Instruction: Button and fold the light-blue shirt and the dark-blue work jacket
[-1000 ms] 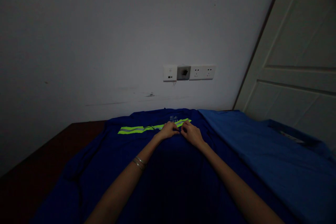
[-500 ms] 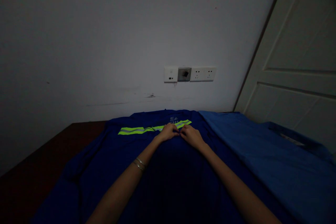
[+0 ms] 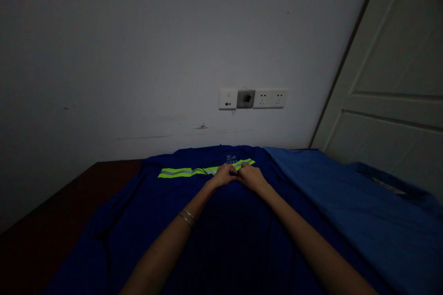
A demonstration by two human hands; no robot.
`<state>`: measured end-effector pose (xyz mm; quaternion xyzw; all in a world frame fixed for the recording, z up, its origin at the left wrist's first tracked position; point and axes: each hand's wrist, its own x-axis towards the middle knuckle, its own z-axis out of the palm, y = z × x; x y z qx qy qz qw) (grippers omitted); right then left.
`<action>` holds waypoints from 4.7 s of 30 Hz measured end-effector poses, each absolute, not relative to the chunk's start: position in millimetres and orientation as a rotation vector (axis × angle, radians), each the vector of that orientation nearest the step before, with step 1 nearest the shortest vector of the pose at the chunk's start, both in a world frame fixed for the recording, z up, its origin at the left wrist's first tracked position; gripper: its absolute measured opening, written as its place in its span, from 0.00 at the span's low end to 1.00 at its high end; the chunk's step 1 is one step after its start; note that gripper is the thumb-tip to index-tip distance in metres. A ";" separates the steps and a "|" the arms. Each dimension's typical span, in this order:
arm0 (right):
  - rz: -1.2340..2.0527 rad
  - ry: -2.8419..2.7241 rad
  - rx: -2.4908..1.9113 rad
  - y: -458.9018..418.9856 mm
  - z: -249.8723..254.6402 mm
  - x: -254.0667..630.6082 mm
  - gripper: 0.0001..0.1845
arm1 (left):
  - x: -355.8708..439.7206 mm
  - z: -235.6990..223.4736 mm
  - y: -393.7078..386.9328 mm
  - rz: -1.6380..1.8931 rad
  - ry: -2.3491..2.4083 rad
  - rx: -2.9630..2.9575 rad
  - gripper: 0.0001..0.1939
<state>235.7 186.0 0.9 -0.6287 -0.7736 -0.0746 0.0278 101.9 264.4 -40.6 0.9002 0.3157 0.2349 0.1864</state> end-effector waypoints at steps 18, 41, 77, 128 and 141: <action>0.176 -2.124 -1.612 208.2 -23.9 269.6 0.10 | 103.5 -42.1 261.3 0.670 1.037 2.510 0.13; 0.732 -1.661 -1.448 218.1 -29.4 277.8 0.12 | 125.2 -24.7 221.2 0.726 1.510 2.501 0.22; 0.654 -1.761 -1.415 209.1 -11.8 272.7 0.09 | 123.1 -32.5 224.6 0.668 1.440 2.614 0.12; 0.743 -1.491 -1.347 210.7 -25.5 261.3 0.11 | 101.8 -33.3 247.2 0.741 0.918 2.813 0.12; -0.200 -2.181 -1.333 196.2 -12.2 258.3 0.05 | 102.6 -29.9 241.8 0.773 1.019 2.742 0.11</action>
